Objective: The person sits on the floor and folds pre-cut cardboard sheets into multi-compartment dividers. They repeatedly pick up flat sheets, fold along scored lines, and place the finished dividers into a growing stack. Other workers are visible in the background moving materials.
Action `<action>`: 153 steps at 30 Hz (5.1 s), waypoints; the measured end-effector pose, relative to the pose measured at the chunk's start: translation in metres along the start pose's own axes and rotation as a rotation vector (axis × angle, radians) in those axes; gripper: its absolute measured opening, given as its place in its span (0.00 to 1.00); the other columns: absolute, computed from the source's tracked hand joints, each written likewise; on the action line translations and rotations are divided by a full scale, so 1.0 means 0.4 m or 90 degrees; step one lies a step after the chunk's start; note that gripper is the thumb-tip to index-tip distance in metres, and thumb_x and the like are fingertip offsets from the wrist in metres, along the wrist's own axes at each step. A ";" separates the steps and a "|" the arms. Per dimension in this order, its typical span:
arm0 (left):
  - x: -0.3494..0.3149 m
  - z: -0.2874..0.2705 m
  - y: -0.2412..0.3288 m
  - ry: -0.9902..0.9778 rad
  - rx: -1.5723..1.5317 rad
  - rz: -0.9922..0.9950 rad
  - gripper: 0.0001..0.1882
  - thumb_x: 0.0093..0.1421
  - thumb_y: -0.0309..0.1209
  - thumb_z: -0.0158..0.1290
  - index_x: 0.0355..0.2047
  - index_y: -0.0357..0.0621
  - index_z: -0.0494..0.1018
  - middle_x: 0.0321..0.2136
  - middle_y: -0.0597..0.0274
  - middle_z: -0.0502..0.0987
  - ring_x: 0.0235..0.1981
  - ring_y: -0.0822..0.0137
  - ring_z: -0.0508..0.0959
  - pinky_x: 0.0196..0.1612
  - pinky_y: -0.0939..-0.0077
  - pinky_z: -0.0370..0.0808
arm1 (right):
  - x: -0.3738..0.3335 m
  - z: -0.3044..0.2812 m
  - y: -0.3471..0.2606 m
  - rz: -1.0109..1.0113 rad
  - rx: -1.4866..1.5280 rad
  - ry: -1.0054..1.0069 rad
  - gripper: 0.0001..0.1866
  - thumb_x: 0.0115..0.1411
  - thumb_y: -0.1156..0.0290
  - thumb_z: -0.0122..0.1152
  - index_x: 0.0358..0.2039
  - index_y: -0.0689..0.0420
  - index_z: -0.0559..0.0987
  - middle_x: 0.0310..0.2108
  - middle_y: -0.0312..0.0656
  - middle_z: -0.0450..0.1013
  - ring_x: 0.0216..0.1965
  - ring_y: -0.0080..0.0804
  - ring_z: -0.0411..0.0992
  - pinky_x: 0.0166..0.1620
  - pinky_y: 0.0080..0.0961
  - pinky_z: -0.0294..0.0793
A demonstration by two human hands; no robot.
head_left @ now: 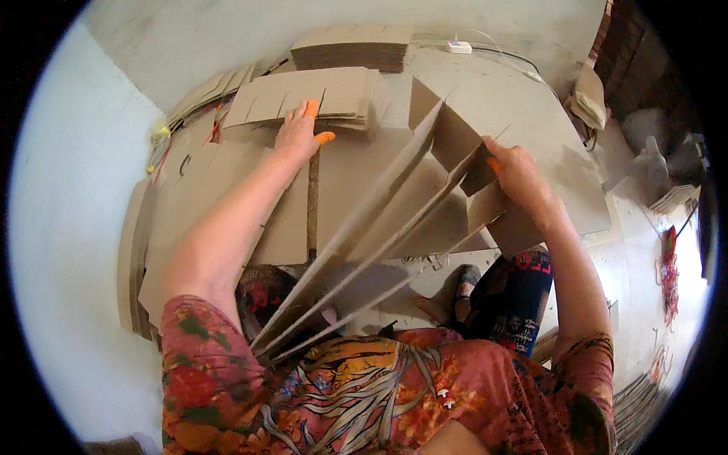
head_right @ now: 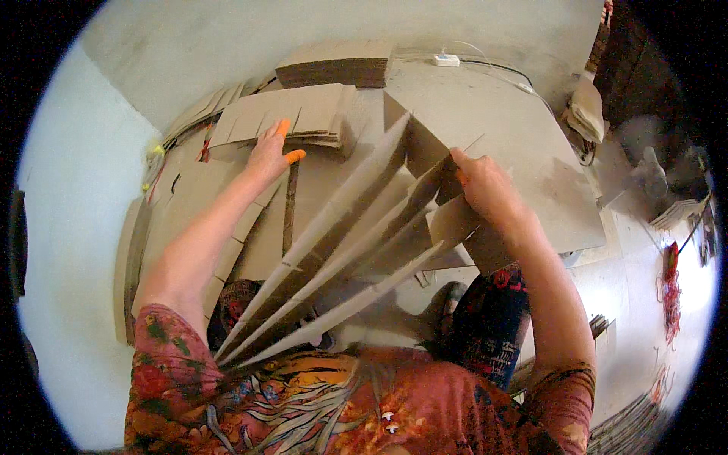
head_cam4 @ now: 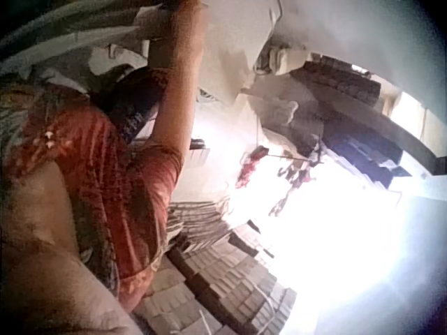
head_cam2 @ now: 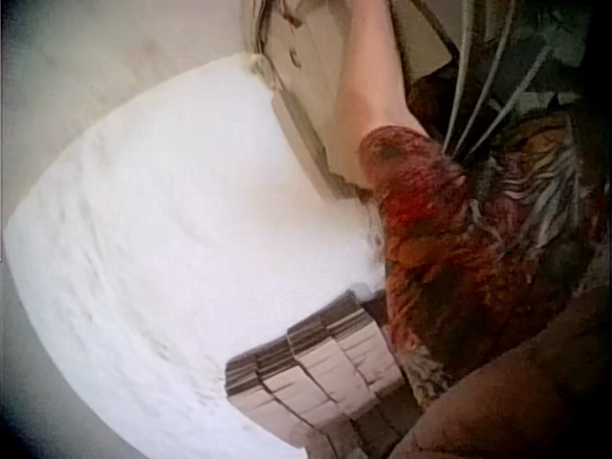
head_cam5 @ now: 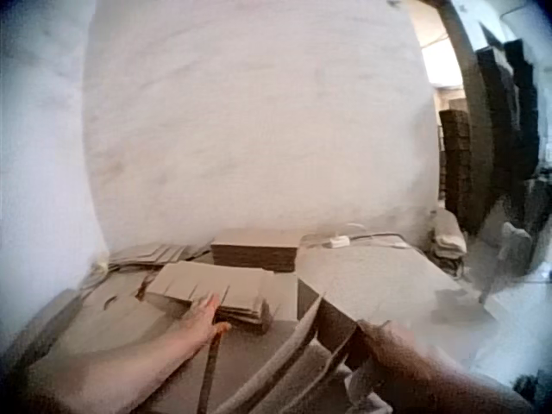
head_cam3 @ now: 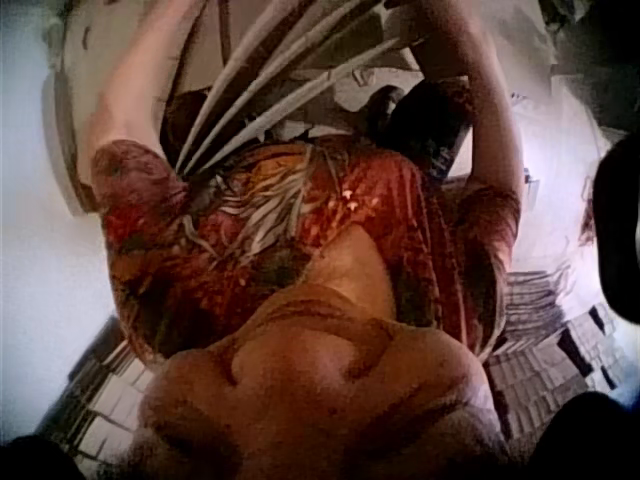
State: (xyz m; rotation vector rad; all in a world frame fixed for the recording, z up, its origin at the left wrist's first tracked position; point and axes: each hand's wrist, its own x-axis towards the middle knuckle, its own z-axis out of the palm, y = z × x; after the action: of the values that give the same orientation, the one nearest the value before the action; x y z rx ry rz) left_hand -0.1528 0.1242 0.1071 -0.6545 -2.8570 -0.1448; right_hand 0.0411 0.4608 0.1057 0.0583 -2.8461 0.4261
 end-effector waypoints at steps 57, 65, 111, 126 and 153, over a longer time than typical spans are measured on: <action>-0.315 -0.099 0.128 0.050 -0.259 0.176 0.09 0.53 0.25 0.54 0.34 0.34 0.77 0.20 0.49 0.76 0.17 0.65 0.71 0.23 0.73 0.67 | -0.333 -0.181 -0.049 0.171 0.362 0.407 0.06 0.56 0.76 0.58 0.34 0.63 0.79 0.23 0.35 0.75 0.27 0.16 0.66 0.31 0.18 0.67; -0.320 -0.107 0.128 0.020 -0.299 0.123 0.09 0.53 0.26 0.53 0.34 0.34 0.76 0.19 0.50 0.75 0.17 0.67 0.69 0.22 0.73 0.65 | -0.328 -0.163 -0.034 0.138 0.400 0.428 0.04 0.54 0.79 0.58 0.31 0.63 0.78 0.21 0.36 0.73 0.26 0.16 0.66 0.31 0.17 0.66; -0.281 -0.173 0.474 0.001 -0.222 0.394 0.16 0.51 0.36 0.59 0.33 0.35 0.75 0.27 0.49 0.75 0.28 0.50 0.76 0.30 0.64 0.72 | -0.312 -0.066 -0.015 0.062 0.352 0.349 0.07 0.53 0.82 0.54 0.34 0.63 0.76 0.25 0.52 0.74 0.25 0.37 0.74 0.30 0.24 0.71; -0.154 -0.094 0.488 -0.041 -0.144 0.262 0.14 0.47 0.37 0.59 0.26 0.36 0.74 0.28 0.48 0.75 0.36 0.49 0.75 0.37 0.57 0.72 | -0.361 0.028 0.034 0.134 0.355 0.296 0.08 0.53 0.82 0.56 0.35 0.61 0.76 0.27 0.54 0.73 0.27 0.47 0.74 0.30 0.26 0.71; -0.040 -0.098 0.405 -0.075 -0.137 0.149 0.23 0.50 0.49 0.58 0.33 0.39 0.75 0.31 0.47 0.77 0.33 0.50 0.77 0.33 0.62 0.72 | -0.369 -0.069 -0.025 0.083 0.254 0.299 0.30 0.52 0.74 0.60 0.57 0.53 0.65 0.34 0.51 0.75 0.31 0.50 0.74 0.35 0.31 0.74</action>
State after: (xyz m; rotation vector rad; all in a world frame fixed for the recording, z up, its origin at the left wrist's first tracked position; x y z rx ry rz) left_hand -0.0605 0.2570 0.1498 -1.0666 -2.8709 -0.3935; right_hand 0.1914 0.4594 0.0952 -0.1355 -2.2781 0.8984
